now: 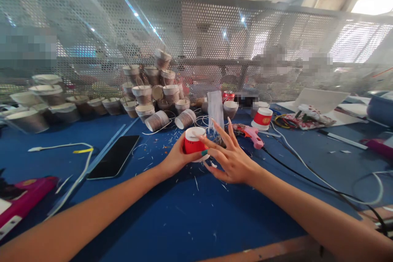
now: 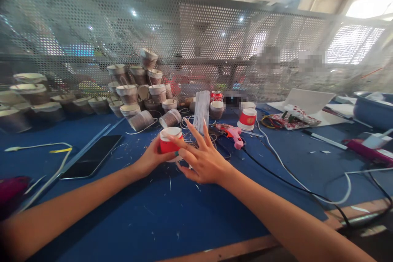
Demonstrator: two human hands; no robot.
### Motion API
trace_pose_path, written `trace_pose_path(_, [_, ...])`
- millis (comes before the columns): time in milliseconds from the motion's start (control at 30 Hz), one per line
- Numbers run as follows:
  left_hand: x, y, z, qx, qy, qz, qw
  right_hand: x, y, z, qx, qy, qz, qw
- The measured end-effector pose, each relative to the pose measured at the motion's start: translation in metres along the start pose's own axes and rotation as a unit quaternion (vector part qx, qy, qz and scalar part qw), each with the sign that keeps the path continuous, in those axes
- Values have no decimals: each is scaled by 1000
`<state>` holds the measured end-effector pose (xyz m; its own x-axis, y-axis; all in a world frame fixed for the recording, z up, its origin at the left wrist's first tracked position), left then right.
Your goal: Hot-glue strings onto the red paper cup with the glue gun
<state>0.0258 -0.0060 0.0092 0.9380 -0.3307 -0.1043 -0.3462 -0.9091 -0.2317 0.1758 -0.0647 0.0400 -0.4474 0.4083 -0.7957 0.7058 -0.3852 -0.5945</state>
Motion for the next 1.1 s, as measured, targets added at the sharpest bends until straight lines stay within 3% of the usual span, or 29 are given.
trace_pose_path(333, [1,-1,6,13,-18,28,999,-1,-2,-2,42,-27,-7,999])
trace_pose_path(900, [1,-1,4,-10,10,20,1000,2,-2,5,-11,39,-1,999])
trace_pose_path(1100, [1,-1,3,-8,84,8,996,1,-2,13,-80,-1,5,997])
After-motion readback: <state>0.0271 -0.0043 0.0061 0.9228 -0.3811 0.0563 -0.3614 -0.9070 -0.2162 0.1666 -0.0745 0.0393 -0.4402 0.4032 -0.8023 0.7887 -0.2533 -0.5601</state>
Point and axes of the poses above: each hand's wrist, its own y-axis away from the middle knuckle, its own x-axis out of the palm, z = x × y, the point moved 4 cm from there along -y, towards the middle knuckle, and after that the axes turned 7 degrees about -y, right-handed, at the moved point
